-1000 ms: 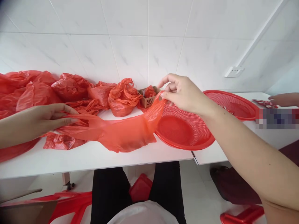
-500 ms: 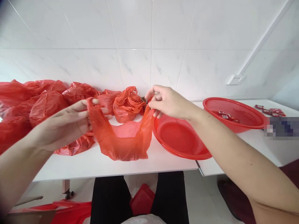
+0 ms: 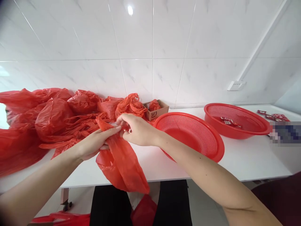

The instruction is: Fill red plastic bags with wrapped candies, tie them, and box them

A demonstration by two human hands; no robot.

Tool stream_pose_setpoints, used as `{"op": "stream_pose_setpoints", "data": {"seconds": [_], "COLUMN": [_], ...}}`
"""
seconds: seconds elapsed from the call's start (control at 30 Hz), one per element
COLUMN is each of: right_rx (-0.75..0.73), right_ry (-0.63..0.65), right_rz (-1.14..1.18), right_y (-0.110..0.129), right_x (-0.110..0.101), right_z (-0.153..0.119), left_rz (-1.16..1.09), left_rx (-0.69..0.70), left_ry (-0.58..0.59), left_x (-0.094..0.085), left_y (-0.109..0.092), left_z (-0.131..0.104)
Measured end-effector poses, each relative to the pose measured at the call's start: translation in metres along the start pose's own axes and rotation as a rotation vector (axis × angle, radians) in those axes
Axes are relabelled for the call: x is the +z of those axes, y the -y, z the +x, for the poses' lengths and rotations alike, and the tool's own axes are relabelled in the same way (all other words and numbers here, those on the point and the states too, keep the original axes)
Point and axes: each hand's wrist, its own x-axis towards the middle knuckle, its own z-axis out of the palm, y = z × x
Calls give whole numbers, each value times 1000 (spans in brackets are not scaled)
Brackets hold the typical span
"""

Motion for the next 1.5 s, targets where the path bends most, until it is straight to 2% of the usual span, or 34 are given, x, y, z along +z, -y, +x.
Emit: {"op": "stream_pose_setpoints", "data": {"seconds": [0.07, 0.13, 0.2, 0.3, 0.33, 0.37, 0.43, 0.47, 0.53, 0.6, 0.73, 0.8, 0.87, 0.97, 1.07, 1.2, 1.3, 1.4, 1.43, 1.5], "right_rx": [78, 87, 17, -146, -193, -218, -175, -109, 46, 137, 155, 155, 149, 158, 149, 244, 367, 387, 376, 356], "right_ry": [-8, -88, -110, 19, 27, -7, -119, -140, -87, -29, -62, -4, 44, -8, -50, -166, -291, -455, -508, -567], "right_rz": [-22, -4, 51, 76, 46, 8, -17, 15, 132, 262, 463, 539, 567, 433, 198, -76, -43, 197, 258, 292], "right_y": [-5, 2, 18, 40, 42, 42, 32, 24, 7, -7, -20, -20, -18, -9, -3, -22, -45, -56, -57, -59], "right_x": [0, 2, 5, 12, 15, 17, 21, 24, 29, 35, 42, 40, 37, 31, 20, -6, -13, 10, 24, 60], "right_z": [-8, -16, -26, -38, -40, -40, -37, -35, -30, -27, -27, -28, -29, -35, -51, -85, -102, -98, -94, -85], "left_rz": [-23, -21, -23, 42, 100, 172, 315, 380, 509, 645, 780, 782, 810, 881, 942, 918, 779, 488, 355, 95], "left_rx": [-21, -13, 50, 198, 235, 252, 258, 270, 333, 478, 833, 959, 1012, 950, 863, 731, 534, 439, 435, 439], "left_ry": [48, 98, 146, 257, 290, 313, 318, 299, 220, 69, -278, -364, -377, -305, -260, -357, -466, -636, -677, -686], "left_x": [-2, -3, -5, -10, -11, -11, -10, -9, -5, -3, -3, -3, -3, -4, -16, -46, -55, -36, -25, 0], "left_y": [3, 4, 4, 1, 0, 0, 0, 1, 6, 13, 26, 29, 29, 31, 44, 79, 102, 112, 113, 118], "left_z": [0, 0, 0, -4, -6, -9, -13, -15, -17, -17, -12, -10, -11, -16, -29, -58, -71, -61, -54, -36]}}
